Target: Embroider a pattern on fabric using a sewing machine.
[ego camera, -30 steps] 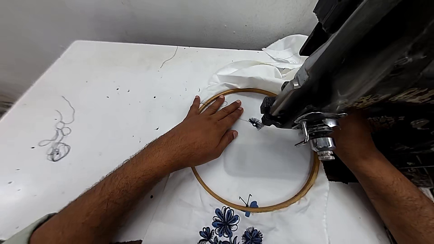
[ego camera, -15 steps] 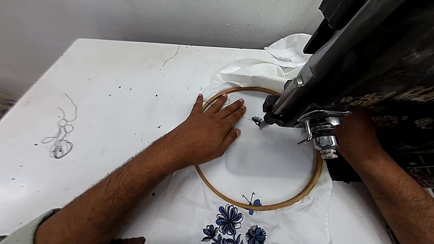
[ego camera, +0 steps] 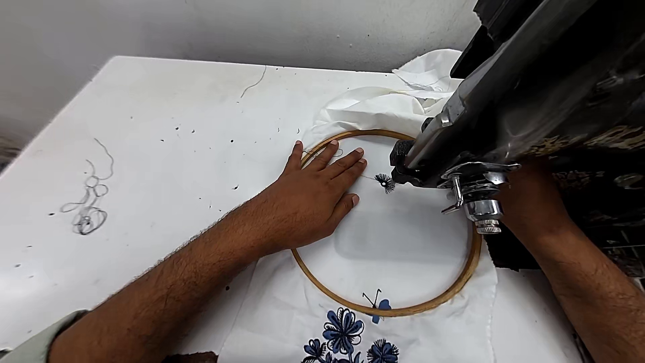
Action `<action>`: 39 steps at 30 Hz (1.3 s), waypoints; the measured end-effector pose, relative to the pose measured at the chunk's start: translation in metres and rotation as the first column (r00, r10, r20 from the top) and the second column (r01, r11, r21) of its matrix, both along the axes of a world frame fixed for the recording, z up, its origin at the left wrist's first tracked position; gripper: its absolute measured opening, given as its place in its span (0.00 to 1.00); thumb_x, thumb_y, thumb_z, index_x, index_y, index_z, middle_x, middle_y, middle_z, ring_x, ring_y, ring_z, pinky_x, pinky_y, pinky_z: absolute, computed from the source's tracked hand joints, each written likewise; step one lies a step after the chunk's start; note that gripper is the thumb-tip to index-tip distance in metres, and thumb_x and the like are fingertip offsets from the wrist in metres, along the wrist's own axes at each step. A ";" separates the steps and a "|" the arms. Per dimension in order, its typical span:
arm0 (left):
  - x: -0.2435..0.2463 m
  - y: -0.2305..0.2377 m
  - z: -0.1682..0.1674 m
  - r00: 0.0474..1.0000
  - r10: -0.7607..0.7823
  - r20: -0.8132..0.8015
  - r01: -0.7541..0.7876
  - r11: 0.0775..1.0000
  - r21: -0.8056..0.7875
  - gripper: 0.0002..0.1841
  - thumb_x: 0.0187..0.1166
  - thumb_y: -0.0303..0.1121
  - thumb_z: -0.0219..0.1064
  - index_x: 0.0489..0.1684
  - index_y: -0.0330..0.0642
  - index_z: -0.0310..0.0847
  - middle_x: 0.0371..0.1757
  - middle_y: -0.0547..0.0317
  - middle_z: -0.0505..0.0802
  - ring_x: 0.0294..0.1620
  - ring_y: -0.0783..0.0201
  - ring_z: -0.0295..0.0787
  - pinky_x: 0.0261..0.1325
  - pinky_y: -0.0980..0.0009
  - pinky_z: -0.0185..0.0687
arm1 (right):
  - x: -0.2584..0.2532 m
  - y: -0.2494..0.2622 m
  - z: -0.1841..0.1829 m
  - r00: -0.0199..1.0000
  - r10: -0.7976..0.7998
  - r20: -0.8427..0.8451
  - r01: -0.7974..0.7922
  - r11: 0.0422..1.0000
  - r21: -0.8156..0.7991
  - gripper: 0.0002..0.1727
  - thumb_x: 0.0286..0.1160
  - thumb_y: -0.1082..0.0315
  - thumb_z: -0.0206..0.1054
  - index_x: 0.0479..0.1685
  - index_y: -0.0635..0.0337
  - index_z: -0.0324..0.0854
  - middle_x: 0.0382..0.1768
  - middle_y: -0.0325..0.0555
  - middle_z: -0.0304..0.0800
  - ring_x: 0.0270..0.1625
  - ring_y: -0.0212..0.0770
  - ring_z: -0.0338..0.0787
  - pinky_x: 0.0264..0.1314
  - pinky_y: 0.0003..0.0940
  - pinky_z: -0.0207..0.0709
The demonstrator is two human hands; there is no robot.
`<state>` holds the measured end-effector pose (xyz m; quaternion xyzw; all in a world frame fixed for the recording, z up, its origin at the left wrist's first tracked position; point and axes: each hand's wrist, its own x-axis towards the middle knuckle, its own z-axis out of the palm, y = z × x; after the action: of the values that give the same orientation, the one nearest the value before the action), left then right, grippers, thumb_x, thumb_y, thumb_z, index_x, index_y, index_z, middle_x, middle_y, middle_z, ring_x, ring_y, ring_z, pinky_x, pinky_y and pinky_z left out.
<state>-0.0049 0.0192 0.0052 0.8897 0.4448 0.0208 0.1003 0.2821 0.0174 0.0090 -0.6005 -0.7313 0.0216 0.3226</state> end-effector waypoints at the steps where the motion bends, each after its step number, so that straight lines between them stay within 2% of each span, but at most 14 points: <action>1: 0.001 -0.002 0.001 1.000 -0.005 -0.007 0.005 1.000 -0.001 0.33 0.92 0.53 0.34 0.96 0.55 0.55 0.96 0.70 0.58 0.98 0.51 0.43 0.86 0.22 0.30 | -0.001 -0.002 0.003 1.000 -0.016 0.009 0.016 1.000 -0.015 0.15 0.74 0.58 0.68 0.42 0.64 0.84 0.40 0.53 0.86 0.46 0.42 0.85 0.50 0.46 0.75; 3: 0.002 -0.005 0.003 1.000 -0.014 -0.021 0.014 1.000 -0.011 0.33 0.92 0.53 0.34 0.96 0.55 0.54 0.96 0.70 0.57 0.98 0.51 0.42 0.86 0.22 0.30 | -0.002 -0.003 0.005 0.999 -0.035 0.018 0.036 0.999 -0.034 0.12 0.73 0.60 0.66 0.36 0.62 0.82 0.34 0.48 0.82 0.39 0.37 0.81 0.44 0.41 0.72; 5: 0.001 -0.004 0.002 1.000 -0.018 -0.018 0.018 1.000 -0.017 0.33 0.93 0.54 0.33 0.96 0.56 0.54 0.96 0.71 0.57 0.98 0.52 0.42 0.87 0.23 0.30 | 0.000 -0.003 0.004 0.999 -0.034 0.012 0.035 0.999 -0.035 0.14 0.74 0.57 0.67 0.37 0.61 0.82 0.34 0.46 0.82 0.39 0.34 0.81 0.44 0.38 0.72; 7: 0.000 0.000 0.000 1.000 -0.016 -0.004 0.016 1.000 -0.011 0.33 0.93 0.54 0.33 0.96 0.57 0.54 0.96 0.71 0.57 0.98 0.52 0.43 0.87 0.23 0.30 | 0.000 -0.002 0.001 1.000 -0.029 -0.006 0.029 0.999 -0.025 0.17 0.74 0.54 0.68 0.41 0.62 0.83 0.36 0.49 0.84 0.42 0.37 0.83 0.47 0.43 0.74; 10: -0.001 0.005 -0.003 1.000 -0.011 0.018 0.011 1.000 0.006 0.33 0.92 0.54 0.34 0.96 0.57 0.55 0.96 0.70 0.58 0.98 0.52 0.43 0.86 0.23 0.30 | -0.002 -0.001 0.001 0.999 -0.019 -0.035 0.018 1.000 -0.013 0.18 0.74 0.56 0.67 0.47 0.65 0.84 0.44 0.56 0.86 0.52 0.43 0.85 0.55 0.47 0.74; 11: -0.001 0.005 -0.003 1.000 -0.010 0.019 0.009 1.000 0.012 0.33 0.92 0.54 0.34 0.95 0.56 0.55 0.96 0.70 0.58 0.98 0.52 0.44 0.87 0.23 0.30 | -0.002 -0.001 0.000 0.999 -0.018 -0.032 0.018 1.000 -0.007 0.18 0.75 0.56 0.67 0.47 0.65 0.84 0.44 0.55 0.86 0.51 0.42 0.85 0.55 0.47 0.74; 15: 0.002 -0.004 0.002 1.000 -0.006 -0.013 0.006 1.000 -0.001 0.33 0.92 0.54 0.34 0.96 0.56 0.55 0.96 0.70 0.58 0.98 0.52 0.43 0.87 0.23 0.31 | -0.004 -0.003 0.006 0.999 -0.041 0.005 0.042 0.999 -0.034 0.14 0.73 0.60 0.68 0.39 0.66 0.82 0.36 0.53 0.84 0.41 0.40 0.82 0.46 0.44 0.73; 17: 0.002 -0.006 0.002 1.000 -0.013 -0.019 0.013 1.000 -0.001 0.33 0.92 0.54 0.34 0.96 0.56 0.55 0.96 0.70 0.58 0.98 0.52 0.44 0.86 0.22 0.31 | -0.004 -0.005 0.007 0.998 -0.060 0.006 0.060 0.996 -0.061 0.12 0.72 0.61 0.68 0.37 0.64 0.82 0.35 0.50 0.82 0.40 0.38 0.81 0.45 0.41 0.72; 20: 0.000 -0.002 0.000 1.000 -0.021 -0.003 0.021 1.000 0.005 0.33 0.92 0.55 0.33 0.96 0.57 0.55 0.96 0.70 0.58 0.98 0.53 0.43 0.87 0.23 0.31 | -0.003 -0.004 0.004 0.999 -0.048 0.003 0.048 0.999 -0.021 0.15 0.73 0.56 0.68 0.39 0.62 0.82 0.35 0.47 0.82 0.41 0.33 0.81 0.46 0.35 0.72; 25: 0.000 0.003 -0.002 1.000 -0.012 0.015 0.012 1.000 0.011 0.33 0.92 0.54 0.34 0.96 0.56 0.55 0.96 0.69 0.58 0.97 0.52 0.44 0.87 0.23 0.31 | -0.003 -0.003 0.002 1.000 -0.013 -0.023 0.013 1.000 -0.004 0.15 0.75 0.60 0.67 0.43 0.66 0.83 0.41 0.54 0.85 0.48 0.38 0.84 0.53 0.41 0.74; 31: 0.002 -0.007 0.004 0.999 -0.011 -0.031 0.010 1.000 -0.021 0.33 0.92 0.55 0.34 0.96 0.55 0.54 0.96 0.69 0.57 0.98 0.51 0.43 0.87 0.23 0.31 | -0.006 -0.007 0.010 0.997 -0.074 0.014 0.075 0.994 -0.078 0.14 0.74 0.60 0.67 0.37 0.65 0.80 0.34 0.50 0.81 0.39 0.39 0.80 0.44 0.42 0.71; 34: 0.001 0.000 0.000 1.000 -0.015 0.002 0.015 1.000 -0.008 0.33 0.92 0.55 0.34 0.96 0.56 0.55 0.96 0.70 0.57 0.98 0.52 0.44 0.86 0.23 0.31 | -0.003 -0.004 0.005 0.999 -0.047 0.005 0.047 0.998 -0.029 0.18 0.74 0.55 0.66 0.41 0.65 0.82 0.38 0.52 0.84 0.44 0.38 0.83 0.48 0.43 0.73; 37: 0.001 0.003 -0.002 1.000 -0.014 0.014 0.014 1.000 0.010 0.33 0.92 0.54 0.33 0.96 0.55 0.55 0.96 0.69 0.58 0.98 0.52 0.43 0.87 0.24 0.31 | -0.002 -0.002 0.003 1.000 -0.016 -0.020 0.015 1.000 -0.012 0.19 0.76 0.56 0.66 0.46 0.67 0.83 0.43 0.56 0.86 0.51 0.41 0.84 0.54 0.44 0.74; 39: 0.002 0.000 -0.001 1.000 -0.008 0.004 0.008 1.000 0.007 0.33 0.92 0.54 0.33 0.96 0.55 0.54 0.96 0.69 0.57 0.98 0.51 0.43 0.87 0.23 0.30 | -0.003 -0.002 0.005 1.000 -0.029 -0.011 0.029 0.999 -0.023 0.17 0.76 0.58 0.66 0.44 0.66 0.83 0.41 0.54 0.85 0.48 0.39 0.83 0.52 0.42 0.74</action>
<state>-0.0028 0.0194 0.0045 0.8919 0.4409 0.0237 0.0981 0.2792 0.0150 0.0136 -0.6144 -0.7205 0.0288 0.3201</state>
